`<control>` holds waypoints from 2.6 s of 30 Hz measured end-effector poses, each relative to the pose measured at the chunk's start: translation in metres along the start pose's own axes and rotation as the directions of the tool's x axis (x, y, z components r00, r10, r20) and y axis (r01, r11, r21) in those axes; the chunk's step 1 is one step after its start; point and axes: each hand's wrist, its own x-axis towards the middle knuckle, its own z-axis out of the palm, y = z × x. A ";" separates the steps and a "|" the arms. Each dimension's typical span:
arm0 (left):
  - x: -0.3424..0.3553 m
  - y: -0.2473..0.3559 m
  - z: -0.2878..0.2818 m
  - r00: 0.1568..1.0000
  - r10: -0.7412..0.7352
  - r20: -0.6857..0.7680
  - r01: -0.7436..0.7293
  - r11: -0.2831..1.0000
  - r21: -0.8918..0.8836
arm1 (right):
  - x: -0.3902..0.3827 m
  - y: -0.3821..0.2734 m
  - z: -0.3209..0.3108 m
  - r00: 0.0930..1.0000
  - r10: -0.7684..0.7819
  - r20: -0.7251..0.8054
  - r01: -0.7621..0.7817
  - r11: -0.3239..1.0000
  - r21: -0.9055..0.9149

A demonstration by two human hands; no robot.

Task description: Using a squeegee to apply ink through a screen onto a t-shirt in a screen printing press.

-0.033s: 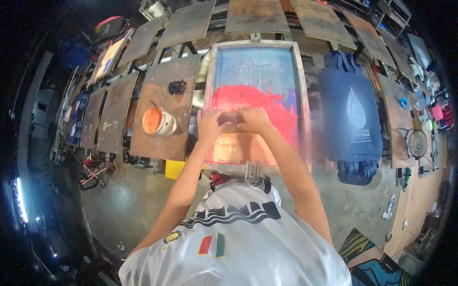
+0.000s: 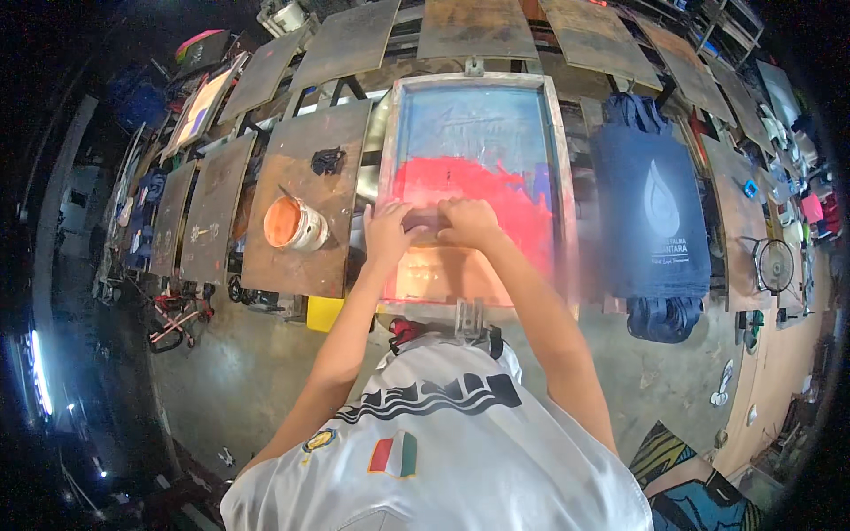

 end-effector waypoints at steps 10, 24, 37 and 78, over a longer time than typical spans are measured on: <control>-0.018 -0.021 -0.018 0.998 -0.029 0.056 0.023 0.994 0.110 | 0.003 -0.028 0.024 0.995 -0.088 -0.052 0.092 0.992 0.082; -0.026 -0.042 -0.016 0.999 0.006 0.053 -0.012 0.993 0.118 | 0.007 -0.033 0.034 0.990 -0.110 -0.088 0.114 0.992 0.045; -0.031 -0.032 -0.015 0.997 0.041 -0.061 -0.038 0.998 0.046 | 0.000 -0.040 0.023 0.995 -0.085 -0.057 0.085 0.996 0.000; -0.063 -0.029 -0.032 0.995 -0.093 -0.029 0.090 0.993 -0.078 | 0.018 -0.046 0.027 0.965 -0.260 -0.018 0.257 0.960 -0.109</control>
